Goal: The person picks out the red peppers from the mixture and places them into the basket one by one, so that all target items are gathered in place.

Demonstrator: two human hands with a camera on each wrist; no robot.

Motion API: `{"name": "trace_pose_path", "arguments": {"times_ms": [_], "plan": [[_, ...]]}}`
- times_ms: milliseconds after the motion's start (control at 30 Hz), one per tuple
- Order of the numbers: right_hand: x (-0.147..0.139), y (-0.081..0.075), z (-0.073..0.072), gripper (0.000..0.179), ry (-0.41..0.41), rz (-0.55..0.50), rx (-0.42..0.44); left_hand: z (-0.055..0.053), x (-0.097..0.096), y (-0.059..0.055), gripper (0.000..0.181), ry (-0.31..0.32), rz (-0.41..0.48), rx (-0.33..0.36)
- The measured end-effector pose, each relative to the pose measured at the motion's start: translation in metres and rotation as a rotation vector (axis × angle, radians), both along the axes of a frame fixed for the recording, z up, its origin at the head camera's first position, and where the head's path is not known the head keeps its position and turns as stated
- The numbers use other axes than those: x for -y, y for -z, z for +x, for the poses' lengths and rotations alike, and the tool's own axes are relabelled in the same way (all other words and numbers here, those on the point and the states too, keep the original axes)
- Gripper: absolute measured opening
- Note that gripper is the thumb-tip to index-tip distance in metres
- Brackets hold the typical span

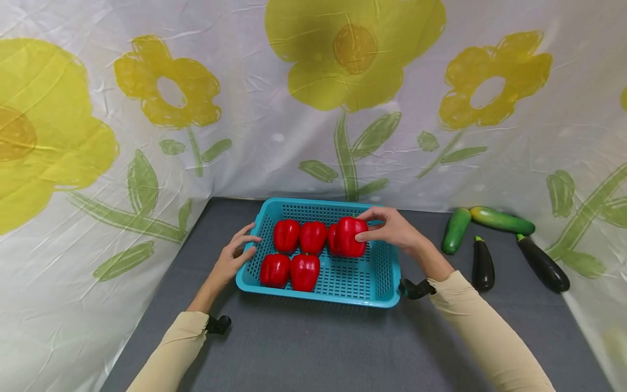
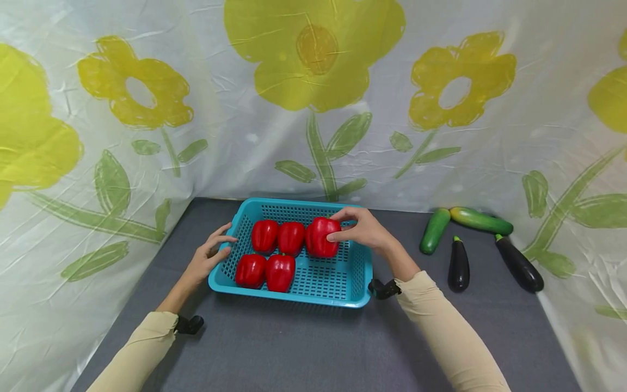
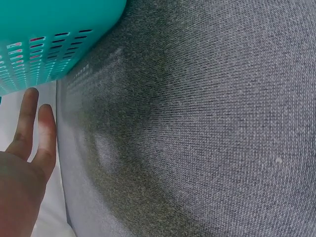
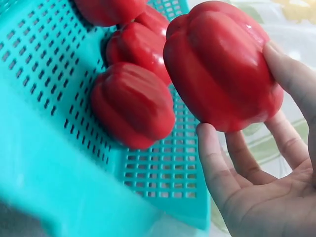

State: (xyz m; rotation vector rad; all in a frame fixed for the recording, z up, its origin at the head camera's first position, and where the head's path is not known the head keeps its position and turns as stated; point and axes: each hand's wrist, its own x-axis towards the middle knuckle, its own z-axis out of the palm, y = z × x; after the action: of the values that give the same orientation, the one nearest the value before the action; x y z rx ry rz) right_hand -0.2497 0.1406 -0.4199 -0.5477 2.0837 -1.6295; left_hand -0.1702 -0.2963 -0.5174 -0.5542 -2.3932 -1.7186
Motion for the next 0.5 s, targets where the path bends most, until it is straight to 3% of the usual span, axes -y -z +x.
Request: {"name": "trace_pose_path", "arguments": {"times_ms": [500], "plan": [[0.017,0.012,0.002,0.035,0.016,0.001,0.047,0.000,-0.001,0.000,0.026,-0.008,-0.002,-0.002]]}}
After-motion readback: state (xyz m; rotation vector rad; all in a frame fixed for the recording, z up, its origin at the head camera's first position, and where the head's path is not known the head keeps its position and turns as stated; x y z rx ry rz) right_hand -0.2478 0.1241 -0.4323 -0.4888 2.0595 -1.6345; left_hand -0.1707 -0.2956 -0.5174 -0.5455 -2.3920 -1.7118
